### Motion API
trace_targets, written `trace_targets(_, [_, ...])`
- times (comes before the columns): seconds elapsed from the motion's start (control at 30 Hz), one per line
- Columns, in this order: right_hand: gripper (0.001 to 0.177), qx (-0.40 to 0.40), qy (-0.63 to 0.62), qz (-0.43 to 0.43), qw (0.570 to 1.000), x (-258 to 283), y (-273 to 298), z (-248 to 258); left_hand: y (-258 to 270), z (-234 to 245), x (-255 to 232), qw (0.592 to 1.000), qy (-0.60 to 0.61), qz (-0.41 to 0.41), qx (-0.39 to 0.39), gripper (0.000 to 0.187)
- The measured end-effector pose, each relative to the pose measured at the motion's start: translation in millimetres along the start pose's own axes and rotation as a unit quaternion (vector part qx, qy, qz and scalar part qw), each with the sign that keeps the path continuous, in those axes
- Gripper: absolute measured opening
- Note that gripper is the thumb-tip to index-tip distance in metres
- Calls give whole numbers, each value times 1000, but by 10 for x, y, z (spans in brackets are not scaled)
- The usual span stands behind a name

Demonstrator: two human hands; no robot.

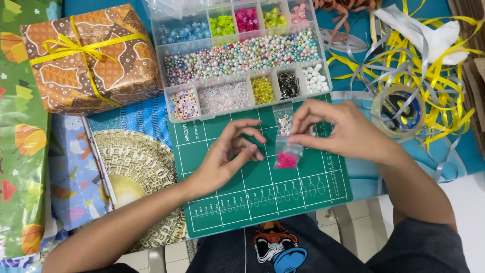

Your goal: Picking small colorful beads from a divided storage container and placing them into small clear plastic bags.

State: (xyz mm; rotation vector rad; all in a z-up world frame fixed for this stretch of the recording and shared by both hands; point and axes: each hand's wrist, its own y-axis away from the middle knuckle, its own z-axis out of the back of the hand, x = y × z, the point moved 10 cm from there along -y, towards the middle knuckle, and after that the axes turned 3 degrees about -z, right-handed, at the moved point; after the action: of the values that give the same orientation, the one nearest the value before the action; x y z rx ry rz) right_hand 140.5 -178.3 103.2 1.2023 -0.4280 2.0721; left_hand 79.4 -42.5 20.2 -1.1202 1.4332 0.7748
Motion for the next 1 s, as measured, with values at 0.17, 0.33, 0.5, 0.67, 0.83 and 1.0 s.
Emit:
trace_targets(0.17, [23,1,135,-23,991,-28,-68,-158,1,-3,-3,1000,9,-5,-5,44])
trace_targets(0.33, [26,-45,218,2,975,22,-73,-71,6,6,13,1000,12,-13,-12,43])
trace_targets(0.5, [11,-120,280,74,950,-60,-211,91,15,176,-33,996,-21,-45,-73,33])
trace_targets(0.67, [9,-127,343,118,923,-103,-804,424,21,176,-65,997,-12,-53,-60,29])
trace_targets(0.83, [14,-137,385,88,909,-219,-1605,821,7,142,-80,998,6,-48,-36,25])
trace_targets(1.0, [32,-189,414,-82,887,-810,-2215,1091,9,123,-41,999,13,-34,-27,26])
